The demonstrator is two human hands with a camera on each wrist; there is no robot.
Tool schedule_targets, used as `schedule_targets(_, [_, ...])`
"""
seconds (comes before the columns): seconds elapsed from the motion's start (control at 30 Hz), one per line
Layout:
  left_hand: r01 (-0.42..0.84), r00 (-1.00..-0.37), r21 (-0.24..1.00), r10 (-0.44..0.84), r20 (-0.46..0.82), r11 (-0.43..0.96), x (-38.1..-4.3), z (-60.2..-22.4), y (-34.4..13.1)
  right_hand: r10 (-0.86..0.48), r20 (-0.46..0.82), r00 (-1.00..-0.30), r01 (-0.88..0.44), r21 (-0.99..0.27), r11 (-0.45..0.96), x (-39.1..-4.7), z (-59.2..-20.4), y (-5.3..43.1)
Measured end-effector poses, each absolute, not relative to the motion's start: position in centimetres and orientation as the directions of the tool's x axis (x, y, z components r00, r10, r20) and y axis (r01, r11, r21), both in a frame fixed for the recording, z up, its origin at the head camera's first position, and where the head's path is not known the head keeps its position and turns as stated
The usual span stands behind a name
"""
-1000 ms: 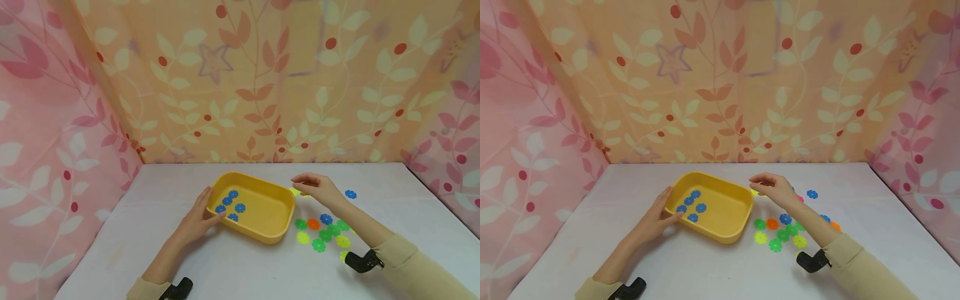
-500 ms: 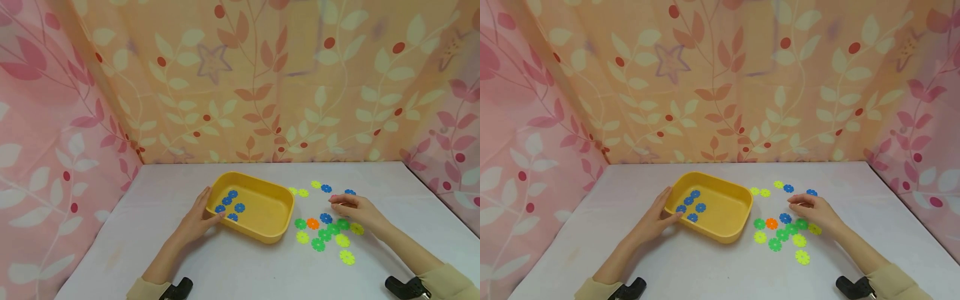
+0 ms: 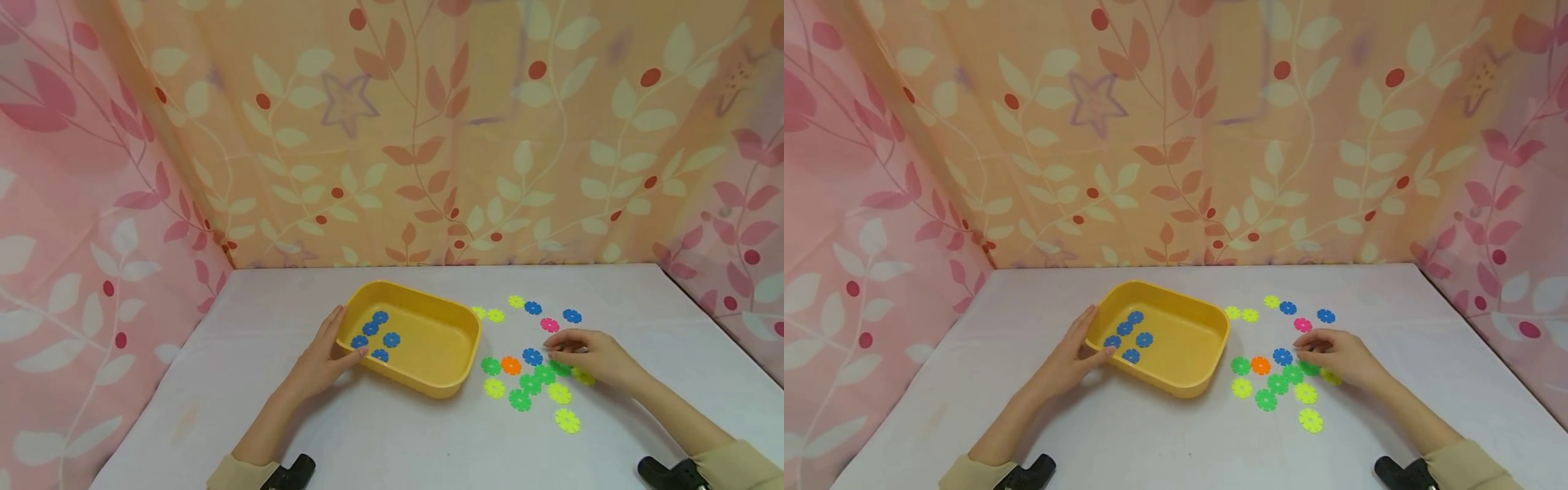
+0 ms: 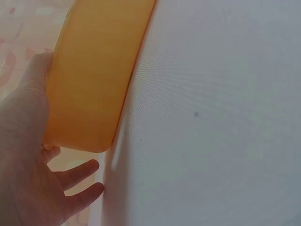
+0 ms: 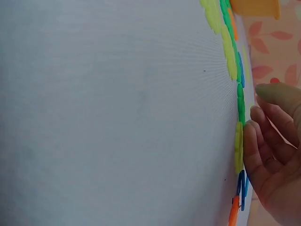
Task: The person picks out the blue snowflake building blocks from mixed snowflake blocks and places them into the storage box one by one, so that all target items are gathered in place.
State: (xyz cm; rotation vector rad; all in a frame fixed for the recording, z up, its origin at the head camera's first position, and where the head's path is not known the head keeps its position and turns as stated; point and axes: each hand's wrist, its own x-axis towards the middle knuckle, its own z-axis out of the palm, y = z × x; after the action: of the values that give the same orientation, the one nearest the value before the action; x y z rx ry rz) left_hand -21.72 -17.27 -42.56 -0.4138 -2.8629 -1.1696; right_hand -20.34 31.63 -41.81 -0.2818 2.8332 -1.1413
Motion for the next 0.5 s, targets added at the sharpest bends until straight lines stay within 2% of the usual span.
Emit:
schedule_targets(0.23, [0.247,-0.966,0.686,0.230,0.118,0.684,-21.78,-42.59,-17.28,-0.276,0.073,-0.958,-0.265,-0.587,0.765,-20.71,-42.09,31.00])
schedule_targets(0.5, [0.241,-0.967,0.688,0.227,0.113,0.685,-21.81,-42.72,-17.25,-0.280,0.081,-0.957,-0.273,-0.586,0.763,-20.84,-42.22,30.95])
